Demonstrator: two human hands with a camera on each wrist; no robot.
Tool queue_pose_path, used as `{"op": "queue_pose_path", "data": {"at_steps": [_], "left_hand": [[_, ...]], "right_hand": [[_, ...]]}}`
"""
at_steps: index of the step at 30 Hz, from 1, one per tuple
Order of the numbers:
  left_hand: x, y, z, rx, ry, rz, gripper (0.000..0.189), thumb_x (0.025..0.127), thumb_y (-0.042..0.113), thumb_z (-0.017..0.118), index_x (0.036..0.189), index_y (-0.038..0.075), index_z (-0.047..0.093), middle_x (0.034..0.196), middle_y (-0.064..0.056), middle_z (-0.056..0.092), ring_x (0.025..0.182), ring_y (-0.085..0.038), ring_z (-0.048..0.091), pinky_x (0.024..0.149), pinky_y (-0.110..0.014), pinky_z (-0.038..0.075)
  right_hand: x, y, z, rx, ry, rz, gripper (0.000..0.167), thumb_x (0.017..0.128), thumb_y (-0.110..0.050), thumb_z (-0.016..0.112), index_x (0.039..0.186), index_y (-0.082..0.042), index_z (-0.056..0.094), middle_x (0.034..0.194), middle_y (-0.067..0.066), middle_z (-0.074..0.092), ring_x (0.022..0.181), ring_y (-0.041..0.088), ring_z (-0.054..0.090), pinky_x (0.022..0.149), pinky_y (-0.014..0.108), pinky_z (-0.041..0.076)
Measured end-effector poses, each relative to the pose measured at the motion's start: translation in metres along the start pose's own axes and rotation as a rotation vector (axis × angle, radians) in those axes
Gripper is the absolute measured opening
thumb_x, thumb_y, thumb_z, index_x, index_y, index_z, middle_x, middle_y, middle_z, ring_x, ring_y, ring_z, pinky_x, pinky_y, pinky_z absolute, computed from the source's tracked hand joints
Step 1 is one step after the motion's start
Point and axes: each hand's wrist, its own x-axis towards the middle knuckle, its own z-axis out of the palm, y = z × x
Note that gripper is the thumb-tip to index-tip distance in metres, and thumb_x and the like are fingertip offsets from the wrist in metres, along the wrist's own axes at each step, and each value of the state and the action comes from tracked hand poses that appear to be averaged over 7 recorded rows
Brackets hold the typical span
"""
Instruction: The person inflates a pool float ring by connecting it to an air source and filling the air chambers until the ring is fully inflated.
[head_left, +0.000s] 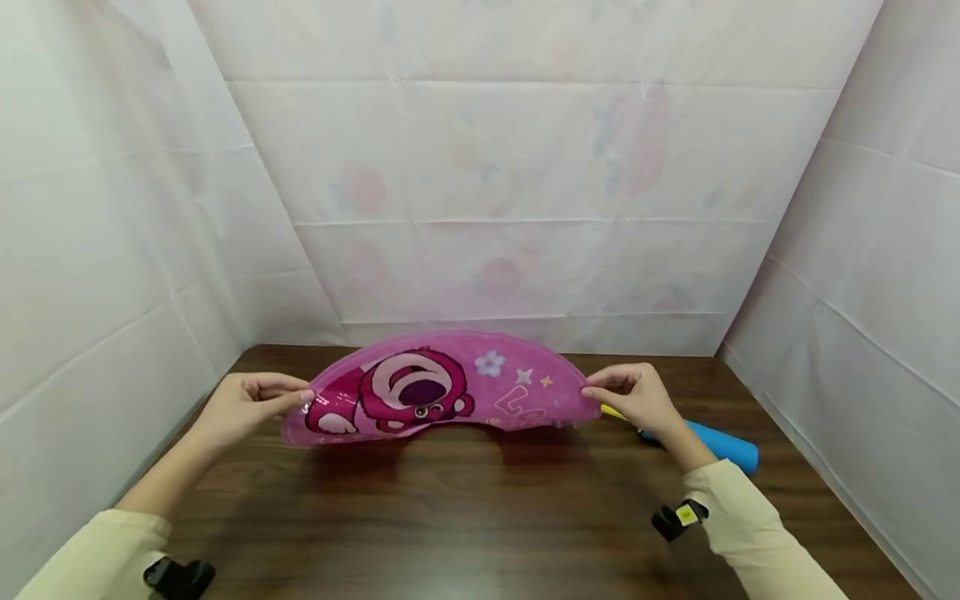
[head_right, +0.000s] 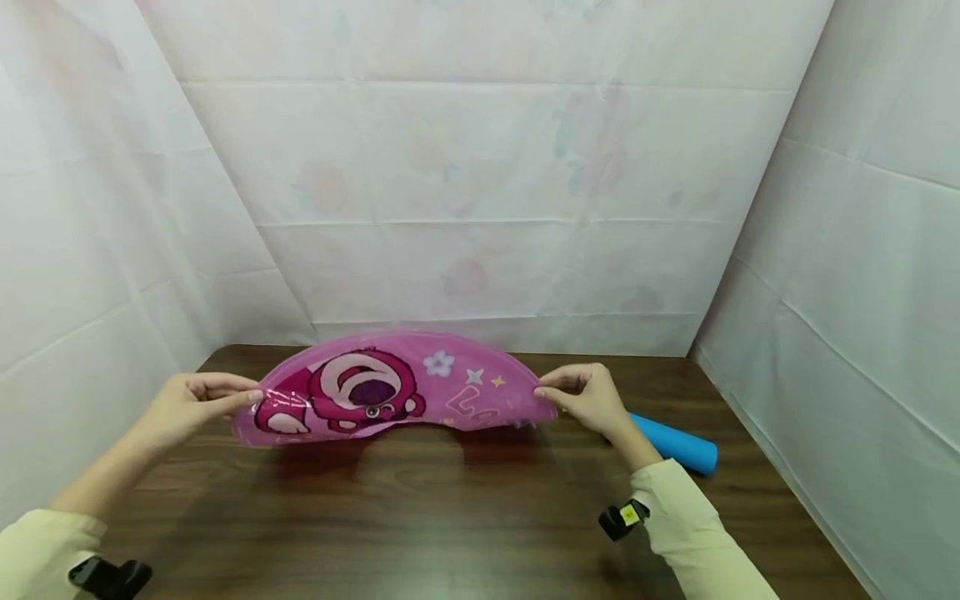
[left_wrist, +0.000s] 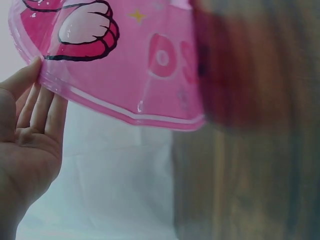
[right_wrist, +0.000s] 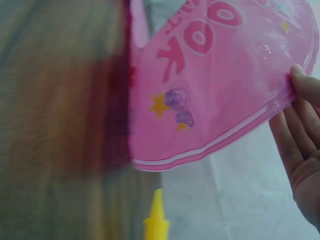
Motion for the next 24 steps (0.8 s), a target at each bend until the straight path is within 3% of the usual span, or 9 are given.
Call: {"op": "queue_pose_path", "data": {"at_steps": [4,8,15,20,24], "left_hand": [[0.007,0.011,-0.006,0.06,0.114,0.044,0.023,0.088,0.025,0.07,0.099,0.006,0.074,0.074,0.029,0.069,0.073,0.008,0.065,0.062,-0.019,0.054],[0.013,0.023,-0.01,0.03,0.185,0.101,0.014,0.086,0.02,0.072,0.095,0.009,0.075,0.074,0.029,0.069,0.072,0.011,0.065,0.061,-0.013,0.052],[0.013,0.046,-0.018,0.0,0.246,0.192,0.009,0.084,0.012,0.073,0.092,0.01,0.076,0.076,0.021,0.073,0.07,0.009,0.067,0.06,-0.011,0.052],[0.008,0.074,-0.028,-0.017,0.293,0.251,0.008,0.082,0.009,0.074,0.09,0.01,0.077,0.076,0.015,0.075,0.068,0.006,0.068,0.058,-0.012,0.052],[0.005,0.101,-0.041,-0.179,0.258,0.327,0.015,0.082,-0.003,0.07,0.087,0.01,0.077,0.075,0.011,0.075,0.064,0.002,0.069,0.057,-0.014,0.053]], "right_hand": [[0.016,-0.006,-0.003,0.023,0.048,0.022,0.014,0.087,-0.002,0.066,0.094,0.01,0.07,0.078,-0.017,0.071,0.061,0.005,0.064,0.052,0.027,0.052],[0.023,-0.014,-0.008,0.04,0.109,0.022,0.015,0.086,0.001,0.067,0.094,0.013,0.069,0.077,-0.018,0.072,0.062,0.004,0.065,0.054,0.027,0.054],[0.026,-0.041,-0.019,0.015,0.178,0.019,0.016,0.085,0.0,0.068,0.095,0.013,0.069,0.078,-0.019,0.072,0.062,0.004,0.066,0.056,0.023,0.055],[0.031,-0.071,-0.031,0.056,0.234,0.025,0.011,0.085,0.0,0.068,0.093,0.006,0.073,0.078,-0.014,0.074,0.062,0.005,0.067,0.056,0.021,0.055],[0.034,-0.098,-0.046,0.166,0.244,-0.033,0.014,0.084,0.005,0.066,0.089,-0.004,0.076,0.079,-0.008,0.075,0.063,0.006,0.069,0.057,0.019,0.055]]}}
